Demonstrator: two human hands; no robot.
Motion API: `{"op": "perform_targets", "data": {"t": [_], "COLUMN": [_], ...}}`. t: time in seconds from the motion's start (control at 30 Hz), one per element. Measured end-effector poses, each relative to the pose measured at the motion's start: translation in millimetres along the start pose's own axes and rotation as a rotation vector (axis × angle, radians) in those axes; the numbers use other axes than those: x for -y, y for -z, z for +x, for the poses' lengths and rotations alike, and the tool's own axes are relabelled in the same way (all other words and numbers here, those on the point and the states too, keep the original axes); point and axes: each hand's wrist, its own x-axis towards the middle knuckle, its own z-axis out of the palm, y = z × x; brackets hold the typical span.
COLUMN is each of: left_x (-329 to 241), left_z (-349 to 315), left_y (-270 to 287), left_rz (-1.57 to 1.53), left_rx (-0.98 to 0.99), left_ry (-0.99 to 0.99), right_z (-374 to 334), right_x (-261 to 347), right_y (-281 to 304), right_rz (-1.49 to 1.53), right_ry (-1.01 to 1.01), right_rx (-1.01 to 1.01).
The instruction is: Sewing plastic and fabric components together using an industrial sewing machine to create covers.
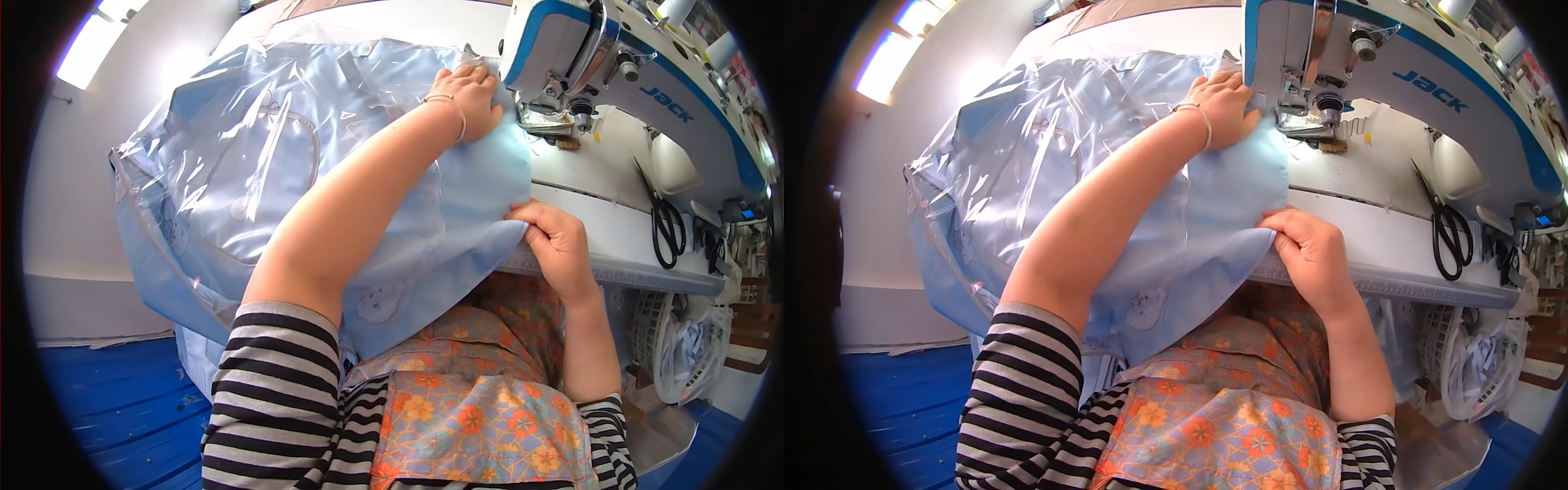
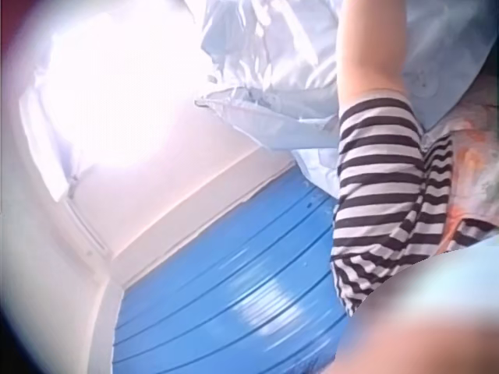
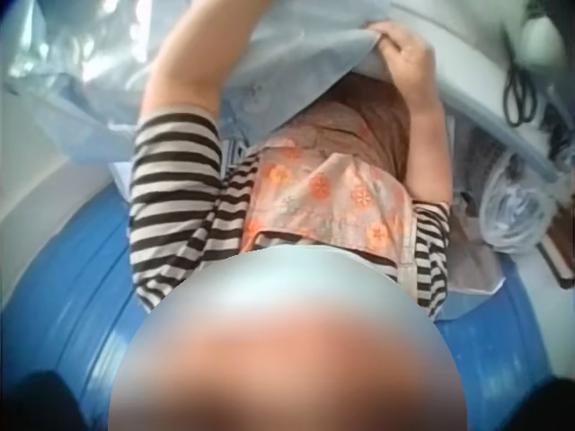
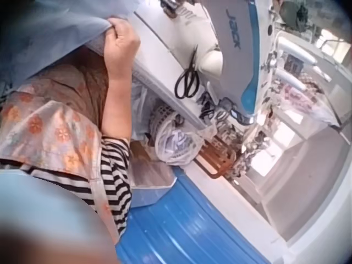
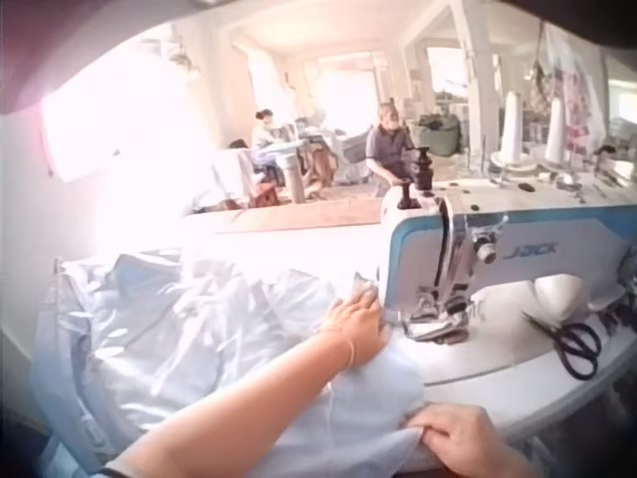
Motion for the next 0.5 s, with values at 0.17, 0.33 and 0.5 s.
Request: {"op": "perform_targets", "data": {"t": [0.17,0.33,0.5], "left_x": [17.1,40.2,163.7], "left_z": [-51.2,-217.8,-388.8], "left_y": [24.1,86.8,70.3], "left_rz": [-0.065,-0.083,0.450], "left_rx": [0.095,-0.244,-0.702], "left_ry": [-0.316,-0.059,0.605], "right_z": [-1.7,-46.6,-62.0], "right_x": [-11.0,-18.5,-27.3], "right_y": [-0.6,-41.7,-87.1], "right_rz": [-0.262,-0.691,-0.622], "right_ry": [0.206,0.467,0.697], "right_rx": [0.006,0.056,0.048]}}
